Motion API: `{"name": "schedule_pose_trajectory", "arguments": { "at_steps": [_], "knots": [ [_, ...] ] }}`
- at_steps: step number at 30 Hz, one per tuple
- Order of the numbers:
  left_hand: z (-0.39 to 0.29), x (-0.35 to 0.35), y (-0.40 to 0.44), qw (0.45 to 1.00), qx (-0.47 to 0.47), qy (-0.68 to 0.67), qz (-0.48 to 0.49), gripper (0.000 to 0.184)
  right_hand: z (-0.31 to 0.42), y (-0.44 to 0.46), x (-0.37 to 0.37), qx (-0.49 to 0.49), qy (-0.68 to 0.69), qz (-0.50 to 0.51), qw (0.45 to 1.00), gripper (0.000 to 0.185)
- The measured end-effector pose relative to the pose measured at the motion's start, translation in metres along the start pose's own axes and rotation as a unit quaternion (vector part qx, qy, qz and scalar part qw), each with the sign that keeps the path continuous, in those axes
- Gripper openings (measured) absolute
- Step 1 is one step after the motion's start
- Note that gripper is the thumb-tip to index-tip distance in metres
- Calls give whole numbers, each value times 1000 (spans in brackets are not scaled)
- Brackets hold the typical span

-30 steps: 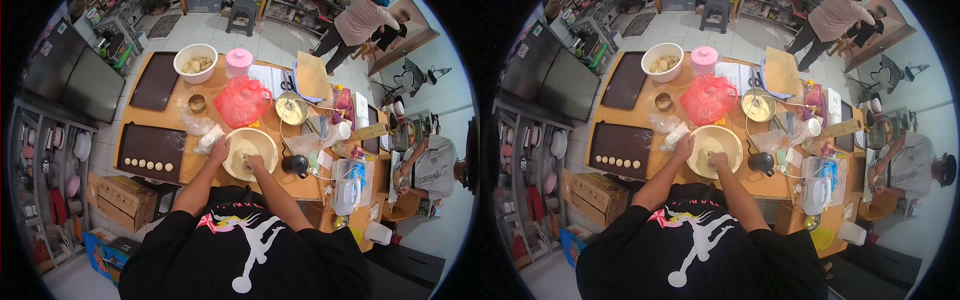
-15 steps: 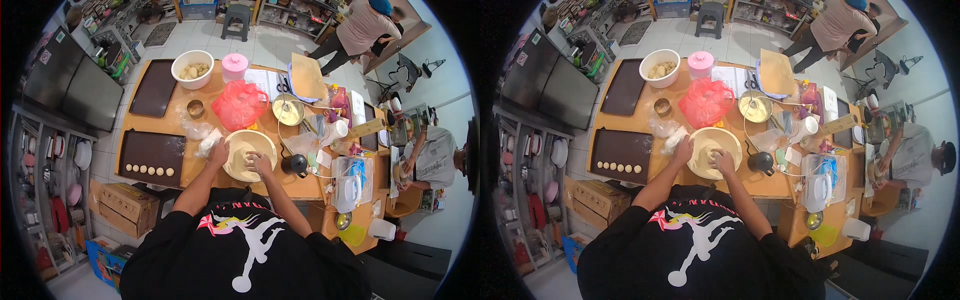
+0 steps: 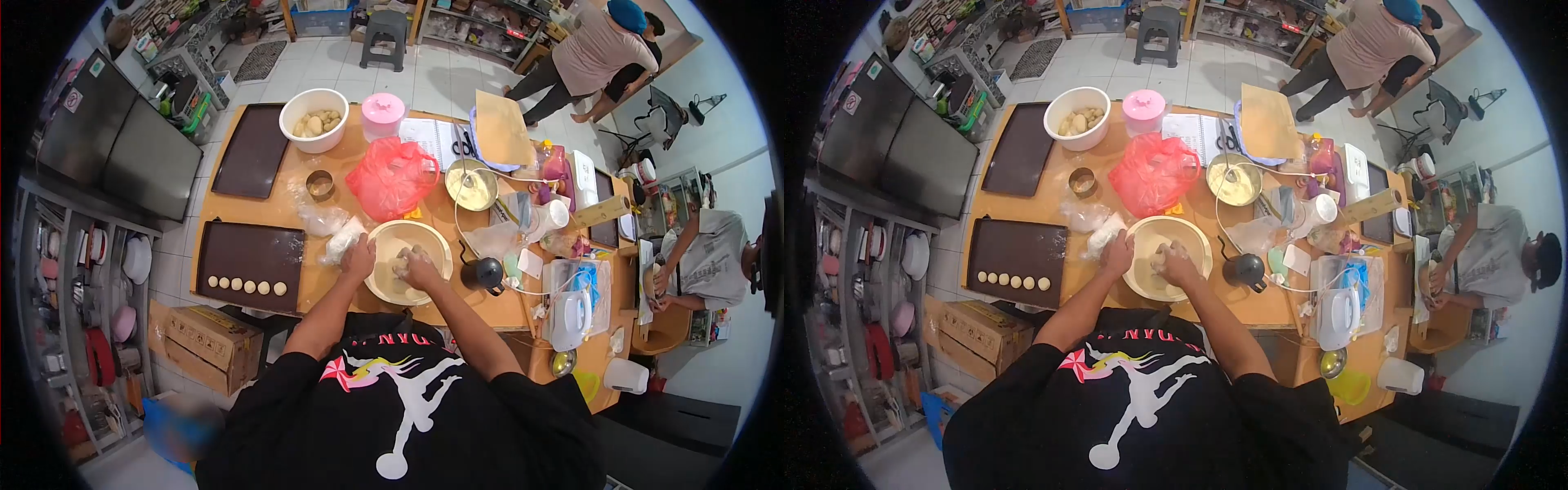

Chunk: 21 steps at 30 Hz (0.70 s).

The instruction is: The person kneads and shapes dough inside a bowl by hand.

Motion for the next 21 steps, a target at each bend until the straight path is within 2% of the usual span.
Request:
{"name": "schedule_pose_trajectory", "arguments": {
  "at_steps": [3, 6, 9, 12, 14, 18, 21],
  "knots": [
    [-6, 9, -3, 1000, 8, -10, 13, 34, 14, -37, 10, 24, -3, -20, 1000, 39],
    [-3, 3, 0, 999, 14, -26, 35, 35, 3, -65, 9, -11, 11, -26, 1000, 31],
    [-1, 0, 2, 1000, 3, -22, -1, 34, 15, -78, 11, 15, 13, 24, 1000, 23],
    [1, -3, 2, 999, 3, -38, -5, 34, 6, -67, -16, 23, -32, 52, 998, 19],
    [0, -2, 1, 1000, 14, -21, -1, 34, 3, -53, -23, -6, -88, 48, 995, 18],
    [-4, 4, -2, 1000, 10, -15, 10, 34, 8, -28, -32, -25, -135, 5, 990, 17],
    [-3, 3, 0, 1000, -14, -1, -8, 34, -3, -4, -47, -98, -123, 46, 986, 19]
  ]
}}
Point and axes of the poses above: each hand's wrist, its own y-axis towards the middle knuckle, its own x-axis out of the back of the hand, z = x × y, the point moved 10 cm from there along y, towards the middle knuckle, and after that the axes turned 5 degrees about y, right-handed, at the moved point
